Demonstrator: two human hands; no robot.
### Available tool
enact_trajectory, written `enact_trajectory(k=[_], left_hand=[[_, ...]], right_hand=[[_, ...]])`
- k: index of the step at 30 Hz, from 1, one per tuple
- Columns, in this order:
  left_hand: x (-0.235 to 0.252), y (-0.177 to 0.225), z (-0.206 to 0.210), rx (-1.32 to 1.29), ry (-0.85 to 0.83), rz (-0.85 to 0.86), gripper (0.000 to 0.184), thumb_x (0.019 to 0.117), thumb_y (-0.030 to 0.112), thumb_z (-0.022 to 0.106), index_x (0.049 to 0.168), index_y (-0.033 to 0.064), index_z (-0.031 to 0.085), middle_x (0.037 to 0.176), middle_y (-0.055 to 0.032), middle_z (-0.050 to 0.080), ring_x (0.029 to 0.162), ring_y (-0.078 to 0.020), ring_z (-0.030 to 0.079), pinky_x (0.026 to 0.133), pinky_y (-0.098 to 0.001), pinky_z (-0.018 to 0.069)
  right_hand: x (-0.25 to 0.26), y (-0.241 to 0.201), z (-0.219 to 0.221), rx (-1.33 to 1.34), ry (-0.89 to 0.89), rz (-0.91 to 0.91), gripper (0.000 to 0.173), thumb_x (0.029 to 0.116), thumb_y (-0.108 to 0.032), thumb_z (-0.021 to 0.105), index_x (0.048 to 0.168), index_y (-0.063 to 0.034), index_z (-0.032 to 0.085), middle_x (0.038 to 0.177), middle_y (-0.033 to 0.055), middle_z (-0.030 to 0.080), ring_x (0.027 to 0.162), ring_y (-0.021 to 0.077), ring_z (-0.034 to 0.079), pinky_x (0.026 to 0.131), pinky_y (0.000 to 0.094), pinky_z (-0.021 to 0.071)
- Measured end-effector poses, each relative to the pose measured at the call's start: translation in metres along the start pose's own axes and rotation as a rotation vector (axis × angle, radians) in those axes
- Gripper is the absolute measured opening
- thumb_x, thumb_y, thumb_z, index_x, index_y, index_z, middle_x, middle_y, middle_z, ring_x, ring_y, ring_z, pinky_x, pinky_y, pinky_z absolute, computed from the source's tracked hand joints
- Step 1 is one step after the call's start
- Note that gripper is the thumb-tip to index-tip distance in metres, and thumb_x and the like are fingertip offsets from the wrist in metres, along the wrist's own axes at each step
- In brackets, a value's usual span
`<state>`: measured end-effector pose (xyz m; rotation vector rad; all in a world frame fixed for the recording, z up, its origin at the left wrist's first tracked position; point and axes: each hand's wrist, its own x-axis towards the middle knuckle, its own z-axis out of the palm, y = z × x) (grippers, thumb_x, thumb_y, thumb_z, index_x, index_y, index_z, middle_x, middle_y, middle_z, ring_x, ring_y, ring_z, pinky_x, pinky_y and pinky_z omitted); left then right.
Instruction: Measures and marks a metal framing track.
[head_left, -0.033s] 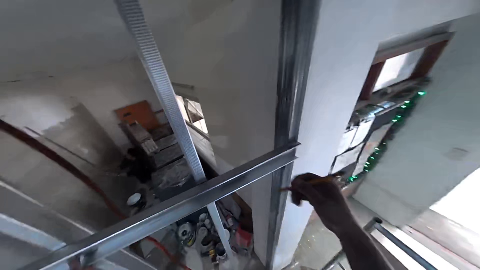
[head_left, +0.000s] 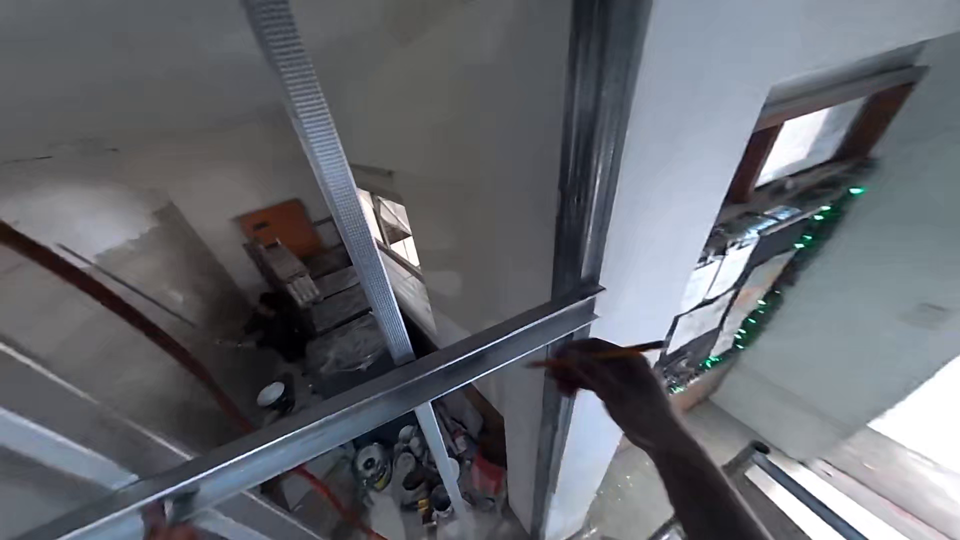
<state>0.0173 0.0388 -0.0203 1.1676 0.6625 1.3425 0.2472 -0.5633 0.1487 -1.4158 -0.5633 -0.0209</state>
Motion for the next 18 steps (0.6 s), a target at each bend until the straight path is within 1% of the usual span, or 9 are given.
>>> enact_trajectory(k=[1,2,5,7,8,10,11,13,18], left_hand=[[-0.009,0.009,0.005,0.002,0.015,-0.028,0.052,0.1093,0.032,0.048,0.149,-0.0011,0.037,0.136,-0.0090,0.058,0.119,-0.0091,0.060,0.103,-0.0317,0.0510],[-0.019,0.019,0.015,0.001,0.042,-0.047,0.050,0.1092,0.030,0.049,0.149,0.0008,0.038,0.136,-0.0080,0.058,0.118,-0.0088,0.059,0.102,-0.0312,0.0510],[-0.029,0.032,0.028,0.003,0.087,-0.066,0.049,0.1073,0.031,0.053,0.146,0.0042,0.042,0.130,-0.0057,0.061,0.110,-0.0091,0.062,0.097,-0.0315,0.0542],[-0.024,0.029,0.025,0.004,0.077,-0.063,0.050,0.1070,0.031,0.054,0.146,0.0021,0.043,0.128,-0.0084,0.063,0.109,-0.0122,0.064,0.095,-0.0344,0.0563],[-0.022,0.030,0.024,0.002,0.085,-0.068,0.049,0.1066,0.030,0.055,0.144,0.0009,0.044,0.126,-0.0096,0.064,0.108,-0.0134,0.065,0.093,-0.0354,0.0568],[-0.024,0.034,0.027,0.000,0.106,-0.081,0.046,0.1064,0.029,0.056,0.142,0.0003,0.047,0.123,-0.0105,0.065,0.106,-0.0144,0.066,0.092,-0.0356,0.0573],[-0.026,0.036,0.030,0.002,0.113,-0.082,0.045,0.1063,0.028,0.056,0.141,0.0003,0.048,0.122,-0.0104,0.065,0.105,-0.0142,0.066,0.091,-0.0353,0.0576],[-0.029,0.039,0.031,0.009,0.097,-0.092,0.046,0.1069,0.027,0.055,0.144,0.0015,0.046,0.126,-0.0099,0.064,0.108,-0.0136,0.065,0.094,-0.0352,0.0564],[-0.032,0.042,0.032,0.023,0.145,-0.095,0.043,0.1041,0.030,0.060,0.137,0.0027,0.054,0.120,-0.0083,0.068,0.104,-0.0135,0.067,0.092,-0.0361,0.0575]], right_hand=[[0.018,-0.001,0.018,0.006,-0.100,0.006,0.021,0.1015,-0.018,0.060,0.110,-0.0022,0.071,0.093,0.0120,0.075,0.078,0.0226,0.073,0.075,0.0393,0.0639],[0.035,0.000,0.037,-0.005,-0.169,-0.004,0.020,0.1013,-0.016,0.061,0.111,-0.0021,0.071,0.095,0.0115,0.076,0.080,0.0223,0.074,0.077,0.0394,0.0638],[0.075,0.009,0.092,-0.066,-0.331,-0.032,0.014,0.0985,-0.011,0.065,0.108,-0.0038,0.071,0.090,0.0077,0.074,0.079,0.0179,0.071,0.075,0.0348,0.0612],[0.089,0.019,0.122,-0.082,-0.414,0.012,0.013,0.0988,-0.013,0.065,0.106,-0.0040,0.071,0.087,0.0079,0.073,0.078,0.0177,0.069,0.073,0.0340,0.0592],[0.093,0.024,0.134,-0.089,-0.439,0.032,0.014,0.0994,-0.014,0.064,0.106,-0.0038,0.071,0.088,0.0079,0.073,0.078,0.0178,0.070,0.075,0.0343,0.0604],[0.095,0.032,0.150,-0.125,-0.443,0.077,0.015,0.1001,-0.016,0.064,0.105,-0.0042,0.071,0.087,0.0073,0.073,0.076,0.0173,0.070,0.074,0.0347,0.0601],[0.094,0.034,0.155,-0.173,-0.413,0.092,0.015,0.1001,-0.017,0.064,0.104,-0.0053,0.071,0.084,0.0064,0.072,0.074,0.0165,0.069,0.071,0.0346,0.0594],[0.094,0.039,0.161,-0.284,-0.340,0.099,0.014,0.1000,-0.020,0.064,0.102,-0.0083,0.070,0.080,0.0043,0.071,0.068,0.0153,0.067,0.063,0.0344,0.0563],[0.093,0.046,0.165,-0.401,-0.306,0.016,0.014,0.1015,-0.021,0.064,0.102,-0.0081,0.070,0.081,0.0038,0.072,0.070,0.0155,0.069,0.065,0.0366,0.0593]])
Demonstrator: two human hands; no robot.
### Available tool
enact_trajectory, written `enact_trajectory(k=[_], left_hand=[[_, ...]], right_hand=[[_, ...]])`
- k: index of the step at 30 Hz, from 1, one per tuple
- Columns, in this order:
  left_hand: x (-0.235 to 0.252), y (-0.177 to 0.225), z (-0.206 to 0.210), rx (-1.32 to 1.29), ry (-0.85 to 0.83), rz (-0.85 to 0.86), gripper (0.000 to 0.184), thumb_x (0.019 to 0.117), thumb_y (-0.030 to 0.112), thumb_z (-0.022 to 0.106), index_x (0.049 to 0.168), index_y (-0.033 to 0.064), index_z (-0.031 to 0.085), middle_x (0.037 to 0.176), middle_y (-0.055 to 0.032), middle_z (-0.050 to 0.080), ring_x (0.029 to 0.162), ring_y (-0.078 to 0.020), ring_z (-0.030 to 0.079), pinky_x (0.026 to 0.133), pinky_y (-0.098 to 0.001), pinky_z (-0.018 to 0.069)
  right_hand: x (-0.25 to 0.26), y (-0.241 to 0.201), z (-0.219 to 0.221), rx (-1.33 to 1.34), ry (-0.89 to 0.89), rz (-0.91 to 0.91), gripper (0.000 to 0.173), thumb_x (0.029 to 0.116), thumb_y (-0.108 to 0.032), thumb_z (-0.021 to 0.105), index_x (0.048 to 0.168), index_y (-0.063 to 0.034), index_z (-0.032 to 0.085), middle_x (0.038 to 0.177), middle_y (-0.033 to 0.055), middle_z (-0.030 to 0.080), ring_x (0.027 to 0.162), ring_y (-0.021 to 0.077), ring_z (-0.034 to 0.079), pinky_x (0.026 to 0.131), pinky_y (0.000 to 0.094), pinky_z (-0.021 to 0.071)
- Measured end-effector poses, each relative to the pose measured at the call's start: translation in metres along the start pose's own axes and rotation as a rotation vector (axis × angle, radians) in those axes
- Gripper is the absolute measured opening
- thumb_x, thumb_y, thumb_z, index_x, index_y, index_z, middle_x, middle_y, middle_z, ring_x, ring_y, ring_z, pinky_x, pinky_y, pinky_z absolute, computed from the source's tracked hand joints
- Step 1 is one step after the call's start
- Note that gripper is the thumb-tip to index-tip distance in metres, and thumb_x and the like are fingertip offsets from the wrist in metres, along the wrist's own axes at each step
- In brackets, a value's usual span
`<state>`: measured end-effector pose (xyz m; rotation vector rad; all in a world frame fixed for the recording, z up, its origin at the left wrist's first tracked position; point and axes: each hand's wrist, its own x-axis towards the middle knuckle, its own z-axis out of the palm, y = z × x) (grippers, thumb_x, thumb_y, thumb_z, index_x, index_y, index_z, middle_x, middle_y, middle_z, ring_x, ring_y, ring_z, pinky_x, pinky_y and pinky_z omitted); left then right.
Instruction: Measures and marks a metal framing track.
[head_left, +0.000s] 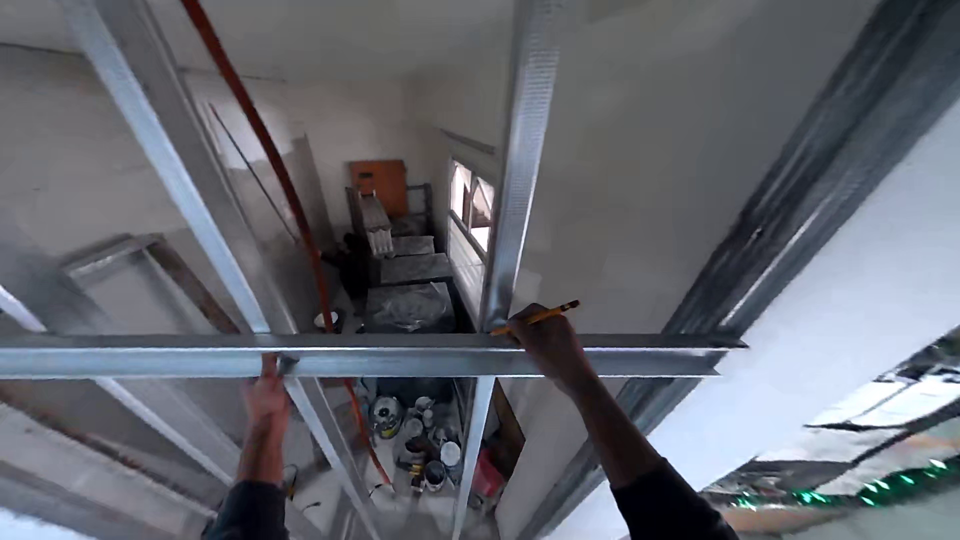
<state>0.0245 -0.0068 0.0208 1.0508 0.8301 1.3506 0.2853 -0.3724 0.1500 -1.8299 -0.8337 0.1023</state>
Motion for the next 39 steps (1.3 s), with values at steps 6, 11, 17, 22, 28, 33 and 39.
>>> enact_trajectory(k=[6,11,17,22,28,33,39], left_hand=[[0.0046,-0.0063,-0.0032,-0.026,-0.046,0.009,0.048,0.1006,0.036,0.066,0.138,0.0078,0.055,0.121,-0.0059,0.069,0.109,-0.0159,0.067,0.096,-0.0400,0.0564],[0.0081,-0.0075,-0.0023,-0.069,-0.049,0.021,0.045,0.1023,0.030,0.064,0.139,0.0055,0.053,0.122,-0.0071,0.069,0.109,-0.0161,0.068,0.095,-0.0383,0.0578],[0.0074,-0.0055,-0.0018,-0.052,-0.049,0.030,0.052,0.1026,0.032,0.063,0.144,0.0047,0.048,0.127,-0.0082,0.067,0.113,-0.0165,0.067,0.098,-0.0386,0.0567],[0.0066,-0.0029,-0.0020,-0.092,-0.065,0.016,0.047,0.1031,0.030,0.062,0.141,0.0055,0.050,0.125,-0.0071,0.068,0.112,-0.0167,0.067,0.098,-0.0393,0.0570],[0.0102,-0.0064,-0.0040,-0.095,-0.074,0.031,0.046,0.1033,0.031,0.062,0.141,0.0068,0.051,0.125,-0.0059,0.068,0.111,-0.0166,0.068,0.098,-0.0397,0.0571],[0.0082,-0.0036,-0.0023,-0.096,-0.067,0.034,0.045,0.1033,0.031,0.062,0.140,0.0066,0.053,0.122,-0.0062,0.069,0.111,-0.0169,0.068,0.097,-0.0398,0.0578],[0.0069,-0.0022,-0.0003,-0.098,-0.061,0.041,0.045,0.1035,0.029,0.062,0.141,0.0071,0.051,0.124,-0.0051,0.068,0.111,-0.0150,0.067,0.096,-0.0379,0.0574]], right_hand=[[-0.0033,-0.0033,0.0024,0.034,0.039,0.020,0.011,0.1010,-0.018,0.065,0.101,-0.0081,0.070,0.082,0.0042,0.074,0.072,0.0165,0.072,0.067,0.0376,0.0613],[-0.0055,-0.0022,0.0054,0.106,0.047,-0.005,0.010,0.1011,-0.015,0.064,0.101,-0.0062,0.069,0.082,0.0055,0.074,0.071,0.0163,0.071,0.067,0.0339,0.0608],[-0.0054,-0.0025,0.0045,0.070,0.037,-0.020,0.011,0.1019,-0.017,0.063,0.103,-0.0071,0.068,0.082,0.0047,0.075,0.071,0.0154,0.072,0.066,0.0333,0.0611],[-0.0056,-0.0018,0.0044,0.092,0.038,-0.027,0.011,0.1012,-0.016,0.062,0.100,-0.0078,0.069,0.081,0.0044,0.075,0.069,0.0151,0.071,0.064,0.0325,0.0598],[-0.0070,-0.0036,0.0058,0.074,0.044,-0.021,0.010,0.1014,-0.016,0.062,0.100,-0.0089,0.070,0.080,0.0030,0.074,0.067,0.0137,0.069,0.061,0.0309,0.0576],[-0.0056,-0.0046,0.0050,0.025,0.044,0.012,0.013,0.1020,-0.020,0.061,0.099,-0.0108,0.070,0.079,0.0021,0.074,0.067,0.0140,0.069,0.060,0.0337,0.0572],[-0.0066,-0.0065,0.0039,0.066,0.037,0.016,0.013,0.1015,-0.019,0.061,0.097,-0.0096,0.070,0.076,0.0036,0.073,0.064,0.0150,0.068,0.058,0.0329,0.0556]])
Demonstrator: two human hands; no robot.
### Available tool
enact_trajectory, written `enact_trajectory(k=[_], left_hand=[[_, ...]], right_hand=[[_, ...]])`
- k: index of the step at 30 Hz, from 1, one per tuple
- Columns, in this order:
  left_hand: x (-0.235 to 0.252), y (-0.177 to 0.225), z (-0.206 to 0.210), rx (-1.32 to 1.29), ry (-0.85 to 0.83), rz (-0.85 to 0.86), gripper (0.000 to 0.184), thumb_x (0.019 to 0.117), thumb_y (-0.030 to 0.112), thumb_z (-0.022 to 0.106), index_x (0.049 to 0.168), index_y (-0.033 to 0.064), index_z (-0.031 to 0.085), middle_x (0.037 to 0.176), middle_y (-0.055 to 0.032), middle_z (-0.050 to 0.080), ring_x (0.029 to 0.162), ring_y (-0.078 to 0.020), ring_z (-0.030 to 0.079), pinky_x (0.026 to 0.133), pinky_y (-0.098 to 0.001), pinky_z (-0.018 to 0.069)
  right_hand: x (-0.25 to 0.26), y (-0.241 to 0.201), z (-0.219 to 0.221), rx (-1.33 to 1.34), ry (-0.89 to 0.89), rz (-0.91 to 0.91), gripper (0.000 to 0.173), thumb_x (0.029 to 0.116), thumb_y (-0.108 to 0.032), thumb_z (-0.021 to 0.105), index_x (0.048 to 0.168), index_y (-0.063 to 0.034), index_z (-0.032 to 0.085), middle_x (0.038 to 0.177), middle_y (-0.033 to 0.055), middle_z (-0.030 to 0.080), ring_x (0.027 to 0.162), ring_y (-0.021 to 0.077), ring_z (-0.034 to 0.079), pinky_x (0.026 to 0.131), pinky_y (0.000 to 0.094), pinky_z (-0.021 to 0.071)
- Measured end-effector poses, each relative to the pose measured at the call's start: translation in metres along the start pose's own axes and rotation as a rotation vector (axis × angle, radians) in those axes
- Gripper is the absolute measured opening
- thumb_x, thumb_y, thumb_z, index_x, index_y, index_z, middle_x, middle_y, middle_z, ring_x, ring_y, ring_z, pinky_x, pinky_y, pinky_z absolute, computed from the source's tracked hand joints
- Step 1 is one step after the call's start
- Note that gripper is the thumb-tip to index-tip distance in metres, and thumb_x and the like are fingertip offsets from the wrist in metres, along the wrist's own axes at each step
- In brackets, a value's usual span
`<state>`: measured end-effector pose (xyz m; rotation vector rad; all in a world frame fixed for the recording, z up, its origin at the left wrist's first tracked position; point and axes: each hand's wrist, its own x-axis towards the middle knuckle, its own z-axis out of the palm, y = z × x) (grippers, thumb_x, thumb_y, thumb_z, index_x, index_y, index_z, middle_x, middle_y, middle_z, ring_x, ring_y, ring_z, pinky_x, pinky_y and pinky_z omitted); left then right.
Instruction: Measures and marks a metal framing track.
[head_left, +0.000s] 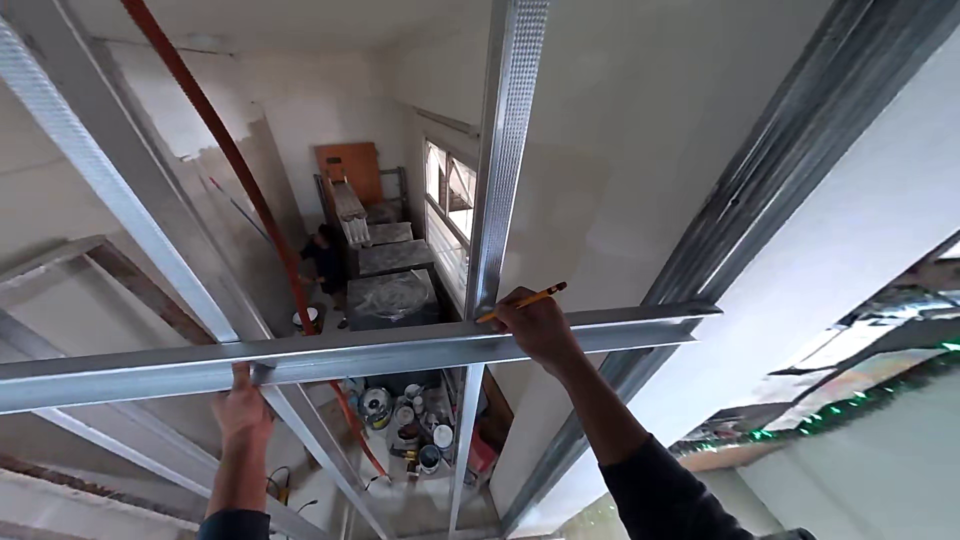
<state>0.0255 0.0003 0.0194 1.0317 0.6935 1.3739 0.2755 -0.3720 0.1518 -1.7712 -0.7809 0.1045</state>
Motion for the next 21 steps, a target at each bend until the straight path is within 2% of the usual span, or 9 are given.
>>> enact_trajectory(k=[3,7,11,15,17,21], left_hand=[[-0.0021,0.0027,0.0007,0.015,0.013,-0.001,0.045,0.1023,0.029,0.064,0.140,0.0068,0.052,0.123,-0.0051,0.069,0.110,-0.0150,0.068,0.095,-0.0382,0.0578],[-0.0004,0.0017,-0.0021,0.051,0.029,-0.027,0.053,0.1034,0.029,0.062,0.148,0.0070,0.044,0.133,-0.0086,0.064,0.118,-0.0181,0.065,0.100,-0.0417,0.0555],[0.0024,-0.0025,-0.0022,0.059,0.022,-0.005,0.049,0.1027,0.029,0.063,0.143,0.0053,0.049,0.125,-0.0087,0.067,0.110,-0.0166,0.068,0.095,-0.0392,0.0578],[-0.0011,0.0006,-0.0030,0.059,0.012,-0.018,0.049,0.1029,0.032,0.062,0.143,0.0076,0.049,0.127,-0.0080,0.067,0.113,-0.0176,0.067,0.098,-0.0411,0.0565],[-0.0023,0.0023,-0.0020,0.067,0.018,-0.025,0.047,0.1028,0.032,0.063,0.141,0.0070,0.052,0.125,-0.0082,0.068,0.111,-0.0174,0.067,0.098,-0.0411,0.0566],[0.0009,-0.0036,-0.0033,0.053,0.037,-0.026,0.045,0.1015,0.032,0.065,0.137,0.0060,0.056,0.121,-0.0086,0.070,0.108,-0.0184,0.069,0.096,-0.0414,0.0583]], right_hand=[[-0.0007,-0.0028,0.0005,0.008,0.003,0.035,0.012,0.1019,-0.018,0.062,0.098,-0.0091,0.070,0.076,0.0041,0.073,0.064,0.0148,0.067,0.058,0.0324,0.0552],[0.0021,-0.0029,0.0016,0.000,-0.005,0.059,0.012,0.1017,-0.018,0.062,0.100,-0.0086,0.070,0.080,0.0043,0.075,0.068,0.0155,0.071,0.064,0.0349,0.0593],[0.0034,0.0004,0.0010,0.058,-0.009,0.046,0.010,0.1014,-0.015,0.063,0.099,-0.0064,0.068,0.080,0.0064,0.072,0.070,0.0171,0.069,0.065,0.0338,0.0587],[0.0040,-0.0008,0.0028,0.040,0.002,0.025,0.009,0.1001,-0.013,0.065,0.097,-0.0059,0.070,0.080,0.0066,0.074,0.072,0.0181,0.071,0.068,0.0362,0.0612],[0.0038,-0.0005,0.0028,0.052,0.010,0.009,0.010,0.0996,-0.011,0.064,0.093,-0.0050,0.069,0.078,0.0078,0.072,0.069,0.0183,0.069,0.066,0.0355,0.0591],[0.0028,0.0023,0.0029,0.059,0.015,-0.030,0.011,0.0998,-0.012,0.063,0.093,-0.0051,0.069,0.078,0.0074,0.073,0.069,0.0187,0.069,0.066,0.0351,0.0589]])
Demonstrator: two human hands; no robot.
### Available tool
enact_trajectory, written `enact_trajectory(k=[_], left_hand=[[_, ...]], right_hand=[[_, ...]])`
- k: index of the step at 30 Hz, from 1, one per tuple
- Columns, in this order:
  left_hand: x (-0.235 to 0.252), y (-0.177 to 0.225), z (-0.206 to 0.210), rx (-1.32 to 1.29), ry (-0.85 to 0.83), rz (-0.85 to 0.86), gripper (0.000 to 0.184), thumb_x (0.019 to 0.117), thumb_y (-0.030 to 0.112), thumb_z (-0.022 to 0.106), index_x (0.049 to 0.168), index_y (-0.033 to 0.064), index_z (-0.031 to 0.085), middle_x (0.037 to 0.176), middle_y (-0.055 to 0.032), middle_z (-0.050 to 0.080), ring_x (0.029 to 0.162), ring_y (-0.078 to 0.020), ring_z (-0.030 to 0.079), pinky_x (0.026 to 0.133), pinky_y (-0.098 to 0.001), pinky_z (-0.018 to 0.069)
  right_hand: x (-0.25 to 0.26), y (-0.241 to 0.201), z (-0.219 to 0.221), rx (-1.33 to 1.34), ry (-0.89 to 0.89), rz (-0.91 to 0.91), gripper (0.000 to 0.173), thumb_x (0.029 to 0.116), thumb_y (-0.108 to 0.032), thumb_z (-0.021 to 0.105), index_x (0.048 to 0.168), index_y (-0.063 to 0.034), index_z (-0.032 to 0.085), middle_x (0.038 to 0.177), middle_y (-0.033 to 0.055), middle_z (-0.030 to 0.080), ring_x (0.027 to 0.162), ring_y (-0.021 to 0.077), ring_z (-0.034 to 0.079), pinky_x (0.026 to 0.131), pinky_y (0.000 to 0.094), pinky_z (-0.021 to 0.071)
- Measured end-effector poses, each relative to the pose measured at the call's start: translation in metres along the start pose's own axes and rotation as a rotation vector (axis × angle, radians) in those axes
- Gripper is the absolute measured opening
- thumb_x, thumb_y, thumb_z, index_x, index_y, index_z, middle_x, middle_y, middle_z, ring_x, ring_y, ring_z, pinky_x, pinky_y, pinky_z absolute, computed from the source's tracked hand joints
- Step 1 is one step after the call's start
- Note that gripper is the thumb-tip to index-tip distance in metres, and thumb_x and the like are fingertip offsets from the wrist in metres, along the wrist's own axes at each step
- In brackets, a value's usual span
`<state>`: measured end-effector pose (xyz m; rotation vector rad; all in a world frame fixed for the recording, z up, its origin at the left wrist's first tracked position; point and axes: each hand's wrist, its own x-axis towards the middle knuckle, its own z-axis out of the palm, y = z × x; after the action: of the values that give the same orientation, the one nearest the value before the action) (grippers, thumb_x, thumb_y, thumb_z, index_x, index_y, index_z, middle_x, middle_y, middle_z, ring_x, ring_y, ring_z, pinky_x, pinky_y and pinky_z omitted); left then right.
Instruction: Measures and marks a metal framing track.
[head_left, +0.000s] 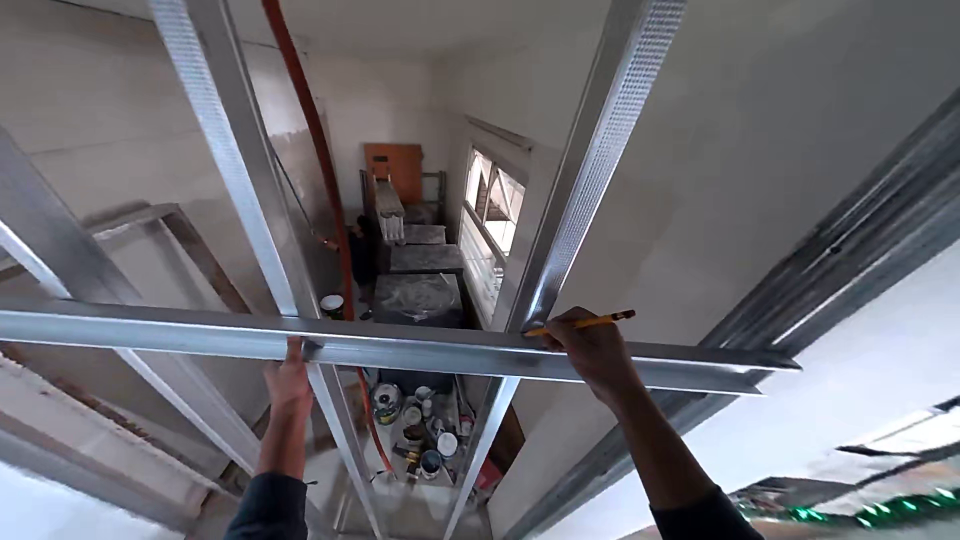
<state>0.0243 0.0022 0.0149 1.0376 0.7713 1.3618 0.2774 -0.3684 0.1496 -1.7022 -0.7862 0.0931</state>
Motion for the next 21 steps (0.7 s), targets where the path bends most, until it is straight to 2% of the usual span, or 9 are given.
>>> enact_trajectory(k=[2,6,10,13,16,18,19,20,21], left_hand=[[0.003,-0.003,0.000,-0.009,-0.007,0.017,0.043,0.1006,0.031,0.066,0.134,0.0056,0.058,0.117,-0.0080,0.071,0.106,-0.0176,0.070,0.094,-0.0409,0.0589],[0.001,-0.002,0.000,-0.007,-0.024,0.021,0.046,0.1003,0.032,0.067,0.137,0.0069,0.055,0.121,-0.0073,0.070,0.109,-0.0169,0.069,0.096,-0.0405,0.0583],[-0.001,0.001,0.003,0.009,-0.004,0.001,0.047,0.1017,0.030,0.065,0.139,0.0046,0.053,0.122,-0.0085,0.069,0.109,-0.0163,0.068,0.096,-0.0391,0.0581],[0.001,-0.002,0.001,0.012,-0.002,-0.015,0.049,0.1018,0.031,0.064,0.141,0.0038,0.051,0.125,-0.0091,0.068,0.112,-0.0169,0.067,0.098,-0.0396,0.0571],[-0.002,-0.001,0.001,0.024,-0.013,0.008,0.050,0.1019,0.029,0.064,0.141,0.0027,0.050,0.126,-0.0097,0.066,0.112,-0.0158,0.066,0.097,-0.0383,0.0566],[0.001,-0.001,0.000,0.041,-0.018,0.018,0.050,0.1035,0.027,0.062,0.142,0.0005,0.047,0.126,-0.0103,0.066,0.110,-0.0138,0.066,0.096,-0.0354,0.0567],[0.002,-0.001,0.000,0.039,-0.021,0.013,0.049,0.1040,0.027,0.061,0.143,-0.0004,0.047,0.125,-0.0105,0.066,0.110,-0.0133,0.066,0.096,-0.0345,0.0565],[0.001,0.001,0.001,0.034,-0.033,0.006,0.049,0.1046,0.027,0.059,0.143,-0.0007,0.045,0.125,-0.0103,0.065,0.109,-0.0128,0.066,0.096,-0.0339,0.0563],[0.000,0.001,0.003,0.022,-0.042,0.002,0.049,0.1048,0.026,0.059,0.143,-0.0007,0.045,0.124,-0.0095,0.066,0.108,-0.0122,0.066,0.095,-0.0334,0.0567]], right_hand=[[0.000,-0.001,0.000,0.031,0.006,0.026,0.010,0.0992,-0.009,0.063,0.092,-0.0036,0.068,0.078,0.0090,0.073,0.069,0.0193,0.070,0.066,0.0350,0.0595],[-0.001,0.000,-0.001,0.058,0.000,0.013,0.009,0.0995,-0.009,0.064,0.094,-0.0040,0.069,0.078,0.0092,0.073,0.070,0.0191,0.071,0.067,0.0333,0.0604],[0.000,0.000,-0.002,0.020,0.016,0.019,0.010,0.0979,-0.010,0.063,0.092,-0.0049,0.069,0.076,0.0079,0.072,0.065,0.0174,0.067,0.062,0.0326,0.0565],[0.000,-0.003,-0.003,0.012,0.002,0.056,0.009,0.0992,-0.011,0.065,0.095,-0.0049,0.069,0.078,0.0074,0.073,0.067,0.0171,0.069,0.064,0.0324,0.0587],[-0.009,-0.011,-0.011,0.188,0.025,0.124,0.019,0.0979,-0.009,0.056,0.084,-0.0025,0.067,0.070,0.0083,0.067,0.057,0.0164,0.062,0.054,0.0303,0.0530],[-0.022,-0.010,-0.018,0.335,0.085,0.201,0.035,0.1042,-0.018,0.044,0.079,-0.0026,0.064,0.066,0.0081,0.067,0.055,0.0166,0.063,0.053,0.0311,0.0553],[-0.030,-0.006,-0.026,0.381,0.095,0.263,0.044,0.1088,-0.022,0.039,0.082,0.0012,0.064,0.069,0.0122,0.070,0.059,0.0209,0.069,0.058,0.0352,0.0599],[-0.038,0.002,-0.035,0.400,0.102,0.340,0.047,0.1111,-0.025,0.036,0.089,0.0051,0.065,0.077,0.0161,0.074,0.064,0.0236,0.072,0.063,0.0369,0.0612],[-0.045,0.013,-0.045,0.384,0.140,0.427,0.044,0.1121,-0.025,0.038,0.098,0.0057,0.065,0.083,0.0157,0.075,0.065,0.0214,0.070,0.062,0.0345,0.0595]])
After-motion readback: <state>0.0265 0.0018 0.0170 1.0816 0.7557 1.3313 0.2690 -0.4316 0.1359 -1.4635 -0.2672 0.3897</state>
